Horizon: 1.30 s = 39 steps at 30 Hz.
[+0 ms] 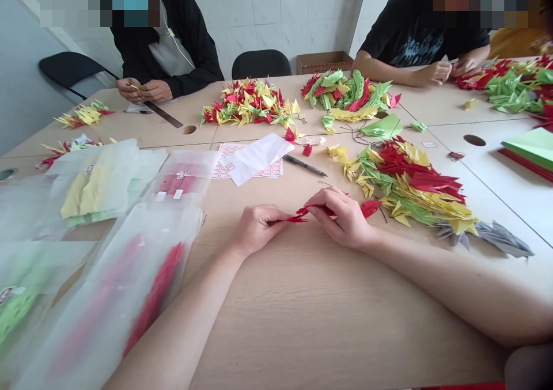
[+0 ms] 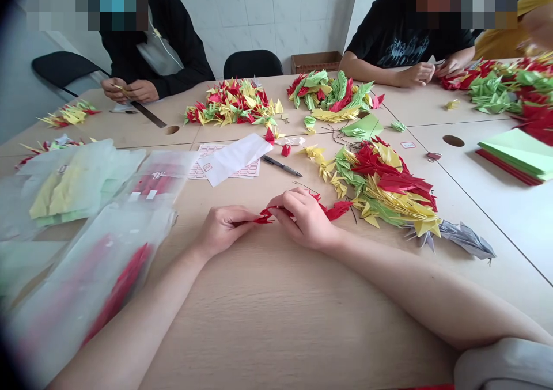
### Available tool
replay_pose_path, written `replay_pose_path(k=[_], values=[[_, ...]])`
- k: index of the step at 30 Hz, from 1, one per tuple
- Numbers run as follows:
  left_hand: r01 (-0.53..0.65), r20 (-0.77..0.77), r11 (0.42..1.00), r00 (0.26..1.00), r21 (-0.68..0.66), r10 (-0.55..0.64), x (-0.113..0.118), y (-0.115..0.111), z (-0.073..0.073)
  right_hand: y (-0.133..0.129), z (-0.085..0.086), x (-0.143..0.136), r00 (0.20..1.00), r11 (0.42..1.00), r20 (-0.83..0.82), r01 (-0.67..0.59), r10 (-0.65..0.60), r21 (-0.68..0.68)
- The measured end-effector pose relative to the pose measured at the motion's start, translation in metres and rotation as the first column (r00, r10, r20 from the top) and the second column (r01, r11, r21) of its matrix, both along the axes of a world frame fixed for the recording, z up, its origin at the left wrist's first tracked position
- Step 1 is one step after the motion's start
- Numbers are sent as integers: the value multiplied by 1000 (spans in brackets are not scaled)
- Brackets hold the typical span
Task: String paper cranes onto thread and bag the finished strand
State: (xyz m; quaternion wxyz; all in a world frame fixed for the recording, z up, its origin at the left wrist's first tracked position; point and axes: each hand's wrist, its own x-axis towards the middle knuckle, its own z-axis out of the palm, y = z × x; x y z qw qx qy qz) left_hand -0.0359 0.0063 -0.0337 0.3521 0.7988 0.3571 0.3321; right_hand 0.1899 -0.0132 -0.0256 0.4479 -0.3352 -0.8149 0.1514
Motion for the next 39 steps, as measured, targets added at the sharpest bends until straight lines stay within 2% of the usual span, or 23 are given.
replay_pose_path(k=[4, 9, 17, 25, 39], values=[[27, 35, 999, 999, -20, -26, -1, -1, 1, -1, 3, 1, 998, 999, -53, -44, 45, 22], [33, 94, 998, 995, -48, -28, -1, -1, 3, -4, 5, 2, 990, 981, -43, -124, 131, 147], [-14, 118, 999, 993, -38, 19, -1, 0, 0, -2, 1, 5, 998, 971, 29, -68, 63, 231], [-38, 89, 999, 995, 17, 36, -2, 1, 0, -1, 0, 4, 999, 977, 39, -14, 6, 213], [-48, 87, 999, 995, 23, 46, -2, 1, -2, -1, 1, 3, 999, 983, 42, -34, 26, 181]])
